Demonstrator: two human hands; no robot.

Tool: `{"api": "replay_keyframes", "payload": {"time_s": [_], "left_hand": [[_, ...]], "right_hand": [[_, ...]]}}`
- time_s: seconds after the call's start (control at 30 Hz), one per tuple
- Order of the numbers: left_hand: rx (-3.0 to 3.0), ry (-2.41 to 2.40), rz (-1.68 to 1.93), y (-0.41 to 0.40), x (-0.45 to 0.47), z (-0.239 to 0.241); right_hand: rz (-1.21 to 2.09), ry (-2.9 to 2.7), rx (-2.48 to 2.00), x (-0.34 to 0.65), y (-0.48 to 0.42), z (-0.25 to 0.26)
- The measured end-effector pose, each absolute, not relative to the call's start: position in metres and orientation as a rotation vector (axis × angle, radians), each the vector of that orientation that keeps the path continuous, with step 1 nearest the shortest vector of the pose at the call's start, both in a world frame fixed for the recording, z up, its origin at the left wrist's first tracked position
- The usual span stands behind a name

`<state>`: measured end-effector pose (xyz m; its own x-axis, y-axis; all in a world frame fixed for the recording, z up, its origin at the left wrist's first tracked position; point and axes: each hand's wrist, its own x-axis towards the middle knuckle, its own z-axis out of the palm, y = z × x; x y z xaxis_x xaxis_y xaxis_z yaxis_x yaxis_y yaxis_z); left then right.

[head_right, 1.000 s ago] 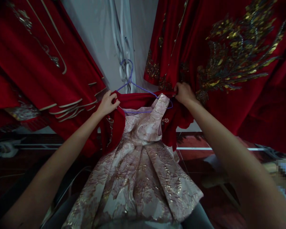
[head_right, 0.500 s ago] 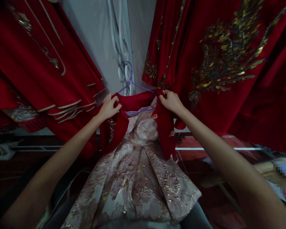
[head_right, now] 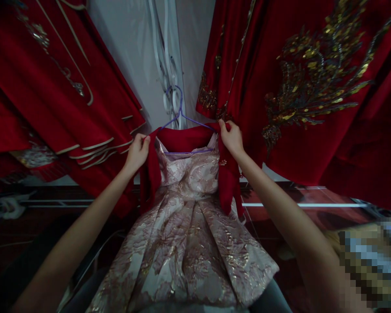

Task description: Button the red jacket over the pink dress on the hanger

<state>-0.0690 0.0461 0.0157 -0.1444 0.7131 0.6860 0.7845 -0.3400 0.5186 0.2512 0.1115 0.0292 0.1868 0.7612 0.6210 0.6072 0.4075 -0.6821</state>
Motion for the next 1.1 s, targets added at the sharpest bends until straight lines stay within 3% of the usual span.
{"api": "replay_keyframes", "payload": {"time_s": [0.3, 0.57, 1.0, 1.1], "left_hand": [[-2.31, -1.592, -1.864, 0.053, 0.021, 0.002], [-2.31, -1.568, -2.307, 0.029, 0.02, -0.035], [-2.11, -1.477, -2.512, 0.029, 0.026, -0.042], [-2.18, -1.5, -2.361, 0.028, 0.025, -0.042]], "right_hand": [[0.646, -1.611, -0.841, 0.14, 0.06, -0.017], [1.201, -1.298, -0.591, 0.152, 0.047, -0.042], [0.971, -1.377, -0.542, 0.153, 0.042, -0.038], [0.937, -1.387, -0.57, 0.153, 0.042, -0.038]]}}
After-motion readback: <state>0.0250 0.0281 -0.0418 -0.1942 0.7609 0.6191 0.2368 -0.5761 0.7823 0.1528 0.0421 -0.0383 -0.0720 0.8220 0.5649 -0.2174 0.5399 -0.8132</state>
